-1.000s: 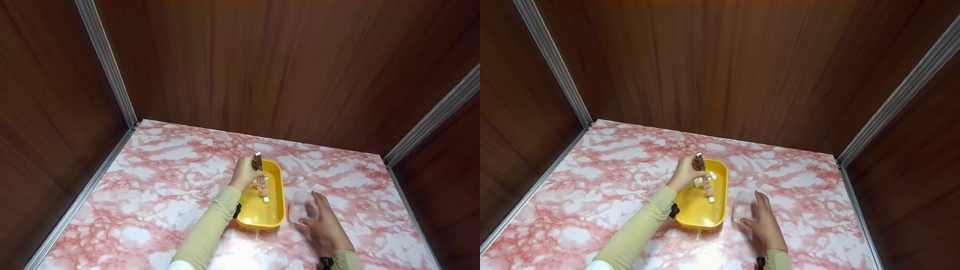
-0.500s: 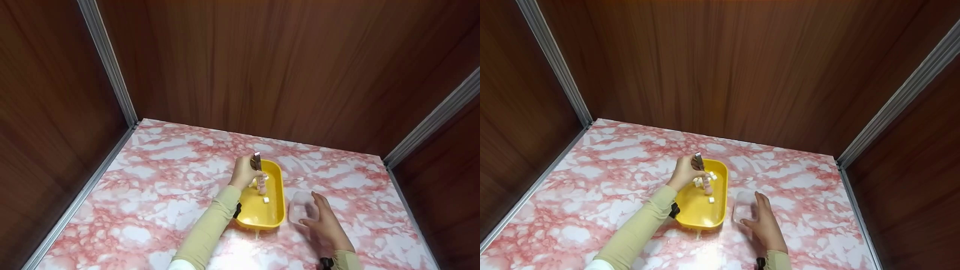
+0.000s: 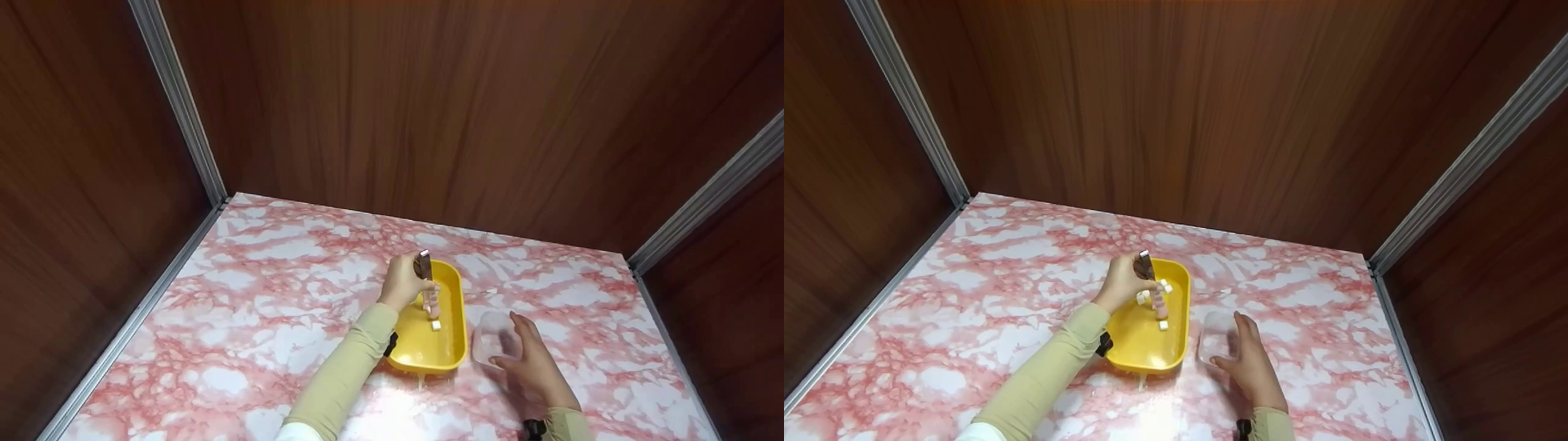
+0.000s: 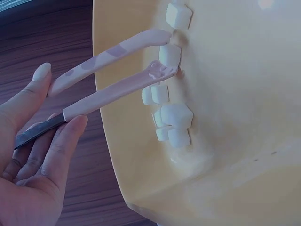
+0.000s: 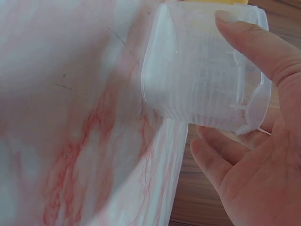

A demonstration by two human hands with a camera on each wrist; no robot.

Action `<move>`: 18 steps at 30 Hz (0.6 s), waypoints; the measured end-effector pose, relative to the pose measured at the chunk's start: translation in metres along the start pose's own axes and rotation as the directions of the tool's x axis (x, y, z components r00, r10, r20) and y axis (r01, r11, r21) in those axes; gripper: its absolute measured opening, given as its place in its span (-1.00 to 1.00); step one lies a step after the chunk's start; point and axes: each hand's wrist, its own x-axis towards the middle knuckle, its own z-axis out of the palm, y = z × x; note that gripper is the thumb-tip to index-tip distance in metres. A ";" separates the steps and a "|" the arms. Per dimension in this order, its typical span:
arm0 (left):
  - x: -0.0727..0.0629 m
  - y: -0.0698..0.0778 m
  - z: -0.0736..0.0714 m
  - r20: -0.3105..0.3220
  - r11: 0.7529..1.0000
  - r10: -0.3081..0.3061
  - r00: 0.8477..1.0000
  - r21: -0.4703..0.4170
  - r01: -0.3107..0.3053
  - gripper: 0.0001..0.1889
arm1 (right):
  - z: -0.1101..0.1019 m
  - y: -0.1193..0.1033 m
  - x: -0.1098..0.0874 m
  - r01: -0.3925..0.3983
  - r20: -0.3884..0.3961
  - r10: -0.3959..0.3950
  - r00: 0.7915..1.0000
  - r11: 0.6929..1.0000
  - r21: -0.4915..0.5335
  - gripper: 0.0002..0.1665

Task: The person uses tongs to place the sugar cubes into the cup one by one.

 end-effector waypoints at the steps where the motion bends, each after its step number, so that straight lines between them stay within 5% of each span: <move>1: 0.000 0.000 0.001 -0.001 1.000 0.008 1.000 0.007 -0.008 -0.59 | 0.000 0.000 0.000 -0.001 0.002 0.001 1.000 1.000 0.002 0.19; 18: -0.001 -0.001 0.000 -0.036 1.000 0.017 0.999 0.019 -0.016 -0.60 | -0.001 -0.001 0.000 -0.039 0.010 0.039 0.999 0.999 0.001 0.20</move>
